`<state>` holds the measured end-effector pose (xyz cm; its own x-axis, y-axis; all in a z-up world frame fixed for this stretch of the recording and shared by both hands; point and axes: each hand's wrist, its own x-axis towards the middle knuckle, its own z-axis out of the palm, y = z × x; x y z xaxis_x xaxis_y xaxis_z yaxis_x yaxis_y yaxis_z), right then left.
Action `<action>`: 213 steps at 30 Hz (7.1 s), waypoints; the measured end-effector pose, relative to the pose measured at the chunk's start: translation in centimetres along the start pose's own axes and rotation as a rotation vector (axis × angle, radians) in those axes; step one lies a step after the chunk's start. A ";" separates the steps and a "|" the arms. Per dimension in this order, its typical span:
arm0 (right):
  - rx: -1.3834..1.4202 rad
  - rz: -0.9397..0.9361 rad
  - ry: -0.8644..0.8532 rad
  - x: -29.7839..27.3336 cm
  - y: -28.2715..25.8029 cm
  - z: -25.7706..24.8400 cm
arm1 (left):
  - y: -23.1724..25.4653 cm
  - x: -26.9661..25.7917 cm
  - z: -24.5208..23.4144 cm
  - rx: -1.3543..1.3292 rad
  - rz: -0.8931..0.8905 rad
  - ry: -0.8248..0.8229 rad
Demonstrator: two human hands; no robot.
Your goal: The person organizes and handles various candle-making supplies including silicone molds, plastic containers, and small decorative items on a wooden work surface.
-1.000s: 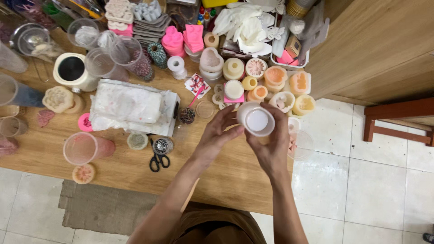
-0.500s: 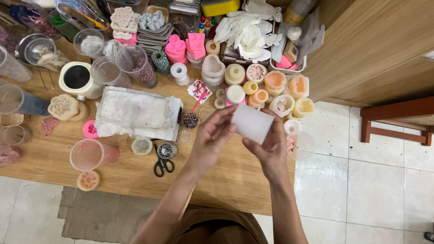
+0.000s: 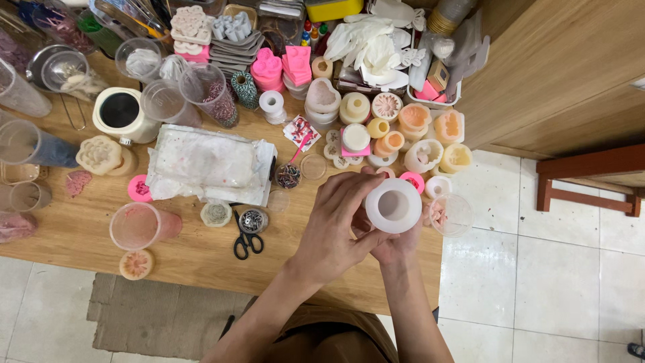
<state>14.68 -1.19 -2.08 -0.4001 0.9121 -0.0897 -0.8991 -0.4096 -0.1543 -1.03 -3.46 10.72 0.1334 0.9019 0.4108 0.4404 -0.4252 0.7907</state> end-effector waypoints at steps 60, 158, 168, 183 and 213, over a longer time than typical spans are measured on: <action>-2.405 -0.369 -0.495 5.5 16.9 -15.9 | -24.0 -19.5 -2.7 0.535 -0.818 0.160; -1.336 -0.173 0.119 -2.0 3.2 8.5 | -5.0 -3.8 -2.2 -0.517 -0.662 -0.077; -1.417 -0.265 0.121 -1.3 3.2 8.4 | -5.4 -3.9 -1.9 -0.701 -0.533 -0.057; -1.346 -0.200 0.122 -1.5 2.8 10.2 | -5.1 -4.0 -3.1 -0.811 -0.499 -0.048; -1.158 -0.175 -0.072 -1.3 1.5 6.9 | -7.7 -4.4 -2.3 -0.969 -0.515 -0.073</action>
<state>12.60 -2.89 4.59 -0.3293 0.9415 0.0715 -0.2598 -0.0175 -0.9655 -7.09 -4.27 3.87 0.1999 0.9771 -0.0730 -0.4209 0.1529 0.8941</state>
